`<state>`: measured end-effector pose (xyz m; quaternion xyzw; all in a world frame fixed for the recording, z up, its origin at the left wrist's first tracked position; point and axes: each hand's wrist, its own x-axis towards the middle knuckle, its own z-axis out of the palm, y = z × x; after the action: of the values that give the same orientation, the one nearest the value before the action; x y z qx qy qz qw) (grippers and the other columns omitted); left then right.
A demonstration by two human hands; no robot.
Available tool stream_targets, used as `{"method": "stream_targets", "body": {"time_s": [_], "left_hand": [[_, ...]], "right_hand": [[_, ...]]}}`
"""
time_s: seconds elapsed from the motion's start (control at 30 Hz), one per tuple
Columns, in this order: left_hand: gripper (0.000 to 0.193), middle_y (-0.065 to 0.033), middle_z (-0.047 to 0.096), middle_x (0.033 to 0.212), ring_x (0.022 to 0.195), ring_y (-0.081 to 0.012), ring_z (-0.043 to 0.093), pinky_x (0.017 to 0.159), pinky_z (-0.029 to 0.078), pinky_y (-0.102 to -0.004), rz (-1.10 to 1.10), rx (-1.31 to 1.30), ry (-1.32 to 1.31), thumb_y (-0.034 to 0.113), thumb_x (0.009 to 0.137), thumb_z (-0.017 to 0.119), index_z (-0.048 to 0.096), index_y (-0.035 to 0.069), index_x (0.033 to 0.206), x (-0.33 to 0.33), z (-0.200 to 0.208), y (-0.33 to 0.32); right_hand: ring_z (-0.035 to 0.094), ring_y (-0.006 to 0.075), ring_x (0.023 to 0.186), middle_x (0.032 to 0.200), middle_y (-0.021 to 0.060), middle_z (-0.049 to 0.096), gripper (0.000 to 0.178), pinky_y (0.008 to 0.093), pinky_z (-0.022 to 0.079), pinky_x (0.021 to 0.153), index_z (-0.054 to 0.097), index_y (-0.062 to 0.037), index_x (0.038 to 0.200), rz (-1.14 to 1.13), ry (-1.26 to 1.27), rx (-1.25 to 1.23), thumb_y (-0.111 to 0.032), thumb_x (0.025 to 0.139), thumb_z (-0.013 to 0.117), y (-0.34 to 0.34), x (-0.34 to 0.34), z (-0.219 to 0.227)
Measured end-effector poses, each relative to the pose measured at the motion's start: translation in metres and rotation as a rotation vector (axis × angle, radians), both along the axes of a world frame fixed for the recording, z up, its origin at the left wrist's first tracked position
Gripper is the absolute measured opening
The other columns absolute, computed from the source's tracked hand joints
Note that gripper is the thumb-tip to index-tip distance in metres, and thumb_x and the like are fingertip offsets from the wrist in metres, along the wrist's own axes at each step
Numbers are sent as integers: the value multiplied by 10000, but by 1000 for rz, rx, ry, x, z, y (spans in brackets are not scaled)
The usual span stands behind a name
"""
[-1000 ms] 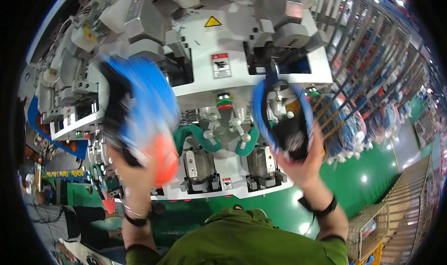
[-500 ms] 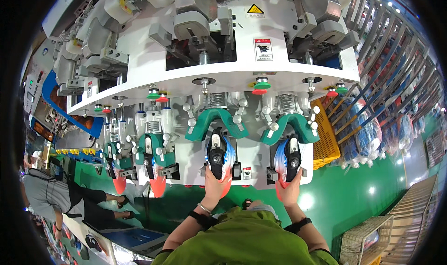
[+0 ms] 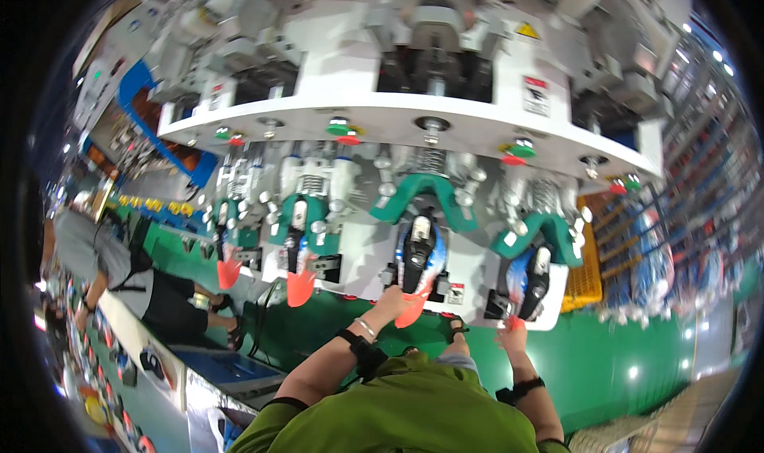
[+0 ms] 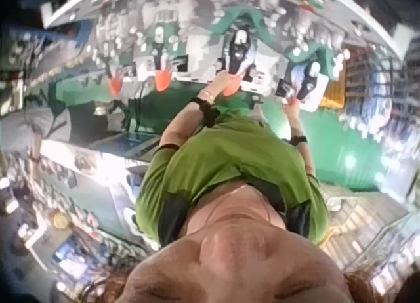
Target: Operating a shoe lasting machine and assembling shoe components on a factory floor.
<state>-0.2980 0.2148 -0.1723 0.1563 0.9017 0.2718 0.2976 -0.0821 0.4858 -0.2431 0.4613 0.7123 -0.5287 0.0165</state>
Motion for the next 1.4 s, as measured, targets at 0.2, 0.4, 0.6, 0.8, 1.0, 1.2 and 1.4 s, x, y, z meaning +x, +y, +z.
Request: {"method": "stream_targets", "body": {"time_s": [0.2,0.4,0.6,0.8,1.0,1.2,1.4], "left_hand": [[442,-193,634,842,812,-338,622,681,509,-404,-39,-4,82,442,787,567,630,6,820,9,1,0],[305,-224,624,790,778,-351,625,661,502,-429,6,87,41,264,797,520,623,-23,792,18,7,-8],[452,-160,635,783,741,-309,617,658,483,-361,13,270,-221,430,678,653,627,7,834,39,6,-67],[465,-160,639,880,812,-295,619,701,492,-365,1077,328,77,324,740,646,554,5,1064,166,-12,-196],[403,-163,640,864,798,-272,630,707,495,-346,1811,12,450,216,752,655,535,-2,1070,324,8,-248],[430,-185,602,946,895,-316,585,790,459,-364,2174,-168,892,123,728,673,509,2,1107,377,27,-282],[781,-253,244,1352,1256,-377,269,993,296,-431,2100,-290,1051,121,674,715,274,1,1307,354,22,-357]], "right_hand": [[627,310,649,889,177,594,174,405,483,457,441,-108,1008,-65,123,-348,-190,858,478,16,24,-40],[580,209,784,867,68,596,465,341,470,673,443,-56,1179,913,456,-104,-250,795,619,-67,-7,-16],[575,133,832,928,45,611,363,262,457,724,492,-49,1155,1444,-199,-360,-178,831,595,-107,-164,101],[562,143,952,1007,100,592,348,244,446,788,434,-20,1180,1762,-116,-584,-41,848,536,-225,-222,179],[555,149,970,1053,108,582,352,260,435,819,419,-21,1190,2184,-264,-630,-58,858,527,-348,-215,172],[550,156,990,1063,104,568,389,269,443,834,419,3,1181,2507,-121,-639,-90,837,577,-516,-160,149],[457,238,1157,1211,188,497,662,351,385,934,360,18,1245,2631,300,-420,-200,727,708,-685,-78,133]]}}
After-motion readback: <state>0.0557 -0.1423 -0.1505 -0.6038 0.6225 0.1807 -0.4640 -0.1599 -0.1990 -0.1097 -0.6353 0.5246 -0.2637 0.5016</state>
